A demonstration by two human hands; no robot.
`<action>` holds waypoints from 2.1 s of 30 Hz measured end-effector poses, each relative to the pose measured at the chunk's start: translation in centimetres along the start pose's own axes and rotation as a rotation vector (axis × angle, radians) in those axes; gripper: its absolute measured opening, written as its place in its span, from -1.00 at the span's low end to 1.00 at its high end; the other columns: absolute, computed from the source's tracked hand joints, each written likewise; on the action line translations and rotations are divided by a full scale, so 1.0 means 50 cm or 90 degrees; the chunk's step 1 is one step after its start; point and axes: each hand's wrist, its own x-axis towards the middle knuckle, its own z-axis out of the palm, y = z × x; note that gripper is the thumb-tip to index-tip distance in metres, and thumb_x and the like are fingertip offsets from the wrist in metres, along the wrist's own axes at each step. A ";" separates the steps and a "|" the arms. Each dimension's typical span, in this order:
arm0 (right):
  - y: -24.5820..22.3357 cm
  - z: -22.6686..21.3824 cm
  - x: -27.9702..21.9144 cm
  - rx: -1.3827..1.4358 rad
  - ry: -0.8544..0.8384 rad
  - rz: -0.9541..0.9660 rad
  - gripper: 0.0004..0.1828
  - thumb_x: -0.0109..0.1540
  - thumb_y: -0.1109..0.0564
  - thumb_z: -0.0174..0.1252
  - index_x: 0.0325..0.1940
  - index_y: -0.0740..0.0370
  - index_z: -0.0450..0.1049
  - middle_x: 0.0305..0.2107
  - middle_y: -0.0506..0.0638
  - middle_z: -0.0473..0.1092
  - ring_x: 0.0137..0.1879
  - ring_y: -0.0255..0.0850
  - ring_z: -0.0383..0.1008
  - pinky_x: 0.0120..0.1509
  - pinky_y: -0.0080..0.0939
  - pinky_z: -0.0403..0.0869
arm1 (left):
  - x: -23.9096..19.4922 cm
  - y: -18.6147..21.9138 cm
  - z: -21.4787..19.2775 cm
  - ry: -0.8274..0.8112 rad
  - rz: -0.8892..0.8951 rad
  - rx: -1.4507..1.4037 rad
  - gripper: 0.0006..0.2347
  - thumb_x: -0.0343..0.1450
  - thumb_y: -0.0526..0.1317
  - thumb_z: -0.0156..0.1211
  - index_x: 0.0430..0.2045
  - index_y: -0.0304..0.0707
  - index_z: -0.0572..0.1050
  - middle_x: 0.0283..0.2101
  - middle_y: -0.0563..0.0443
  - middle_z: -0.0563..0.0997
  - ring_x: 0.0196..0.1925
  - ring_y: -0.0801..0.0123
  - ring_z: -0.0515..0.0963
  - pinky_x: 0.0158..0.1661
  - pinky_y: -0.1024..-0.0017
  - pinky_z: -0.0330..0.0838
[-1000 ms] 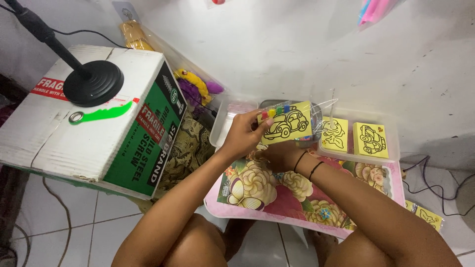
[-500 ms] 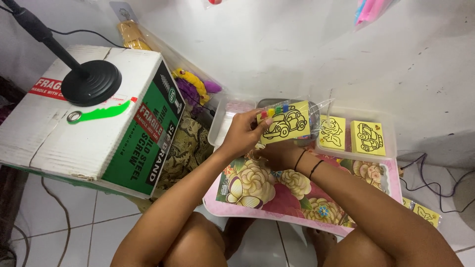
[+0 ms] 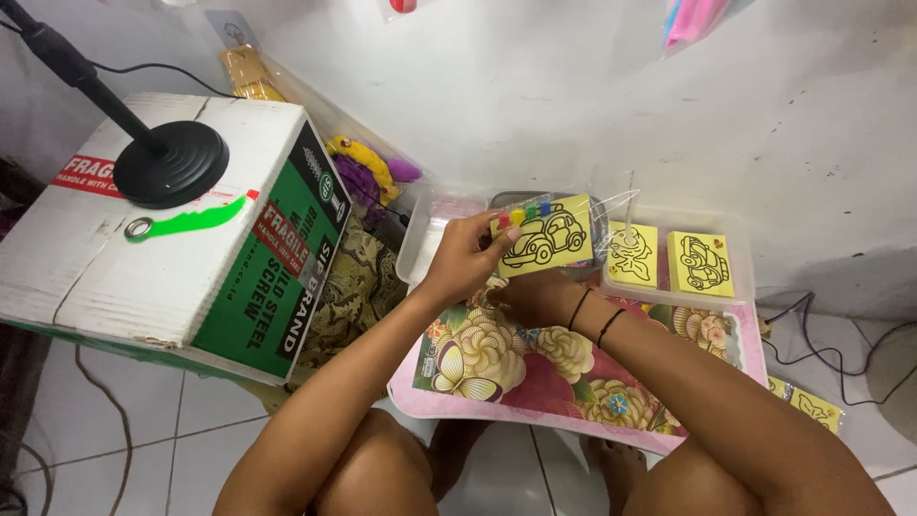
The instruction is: The person sits on the floor and packs small, colorful plastic pieces into clear plastic bags that have a yellow card with a vehicle design attached. They seal the bags and place them on the floor next to other completed packs.
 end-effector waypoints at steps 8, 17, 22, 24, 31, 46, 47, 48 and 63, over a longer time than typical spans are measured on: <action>0.021 0.015 0.005 -0.241 0.012 -0.122 -0.73 0.38 0.08 -0.06 0.05 -0.07 0.53 -0.36 -0.07 0.52 -0.37 -0.15 0.49 -0.25 -0.06 0.50 | 0.001 0.000 0.005 -0.002 0.000 0.017 -0.85 0.44 -0.25 0.25 -0.34 -0.43 0.61 -0.73 -0.12 0.50 -0.66 0.38 0.41 -0.53 0.40 0.32; 0.035 0.028 -0.019 -0.304 0.072 -0.112 -0.78 0.41 0.09 -0.11 -0.02 -0.04 0.48 -0.39 -0.13 0.48 -0.34 -0.18 0.48 -0.19 -0.07 0.49 | 0.002 0.016 0.013 -0.004 0.010 -0.008 -0.86 0.45 -0.27 0.24 -0.39 -0.43 0.62 -0.74 -0.08 0.49 -0.65 0.42 0.36 -0.53 0.43 0.30; 0.049 0.037 -0.054 -0.141 0.187 -0.079 -0.88 0.36 0.16 -0.02 -0.11 0.03 0.45 -0.42 -0.14 0.43 -0.33 -0.11 0.52 -0.29 -0.09 0.48 | 0.003 0.030 0.019 -0.011 0.007 -0.011 -0.84 0.45 -0.25 0.25 -0.43 -0.44 0.61 -0.75 -0.06 0.48 -0.66 0.44 0.32 -0.52 0.45 0.29; 0.050 0.043 -0.060 -0.123 0.257 -0.050 -0.91 0.34 0.15 0.01 -0.09 0.02 0.40 -0.45 -0.06 0.41 -0.31 -0.05 0.53 -0.32 -0.05 0.49 | 0.003 0.036 0.021 -0.006 0.006 -0.002 -0.85 0.44 -0.26 0.25 -0.45 -0.41 0.61 -0.77 -0.02 0.45 -0.67 0.43 0.32 -0.54 0.46 0.27; 0.070 0.019 -0.104 -0.005 0.287 -0.024 -0.85 0.26 0.19 0.11 -0.08 0.11 0.45 -0.50 0.00 0.44 -0.38 0.00 0.51 -0.42 -0.06 0.43 | 0.005 0.035 0.030 -0.006 0.007 0.003 -0.86 0.43 -0.27 0.25 -0.46 -0.40 0.61 -0.78 -0.01 0.44 -0.70 0.44 0.33 -0.56 0.47 0.25; 0.091 0.081 -0.189 0.095 0.089 0.056 -0.84 0.13 0.31 0.09 -0.27 0.24 0.55 -0.34 0.06 0.42 -0.18 0.15 0.52 -0.15 0.28 0.51 | 0.009 0.025 0.050 -0.034 0.014 0.028 -0.83 0.44 -0.25 0.26 -0.40 -0.46 0.63 -0.80 -0.08 0.44 -0.71 0.38 0.33 -0.55 0.42 0.24; 0.103 0.111 -0.181 0.075 0.077 0.073 -0.86 0.13 0.27 0.10 -0.29 0.17 0.54 -0.35 -0.01 0.42 -0.19 0.09 0.53 -0.16 0.23 0.53 | 0.010 0.024 0.052 -0.035 0.014 0.029 -0.82 0.43 -0.24 0.27 -0.38 -0.47 0.62 -0.80 -0.08 0.42 -0.72 0.38 0.32 -0.55 0.41 0.23; 0.114 0.141 -0.172 0.055 0.064 0.090 -0.88 0.13 0.23 0.11 -0.31 0.10 0.54 -0.36 -0.07 0.41 -0.19 0.03 0.54 -0.17 0.18 0.54 | 0.011 0.022 0.053 -0.035 0.015 0.030 -0.81 0.43 -0.24 0.28 -0.37 -0.49 0.62 -0.81 -0.08 0.40 -0.72 0.37 0.32 -0.55 0.40 0.23; 0.142 0.250 -0.170 -0.008 0.055 0.098 -0.73 0.11 0.17 0.25 -0.13 0.02 0.42 -0.24 -0.11 0.44 -0.10 0.00 0.55 -0.18 0.22 0.57 | 0.021 0.048 0.071 -0.057 0.025 0.017 -0.82 0.45 -0.29 0.23 -0.30 -0.54 0.62 -0.77 -0.12 0.47 -0.70 0.41 0.32 -0.54 0.43 0.26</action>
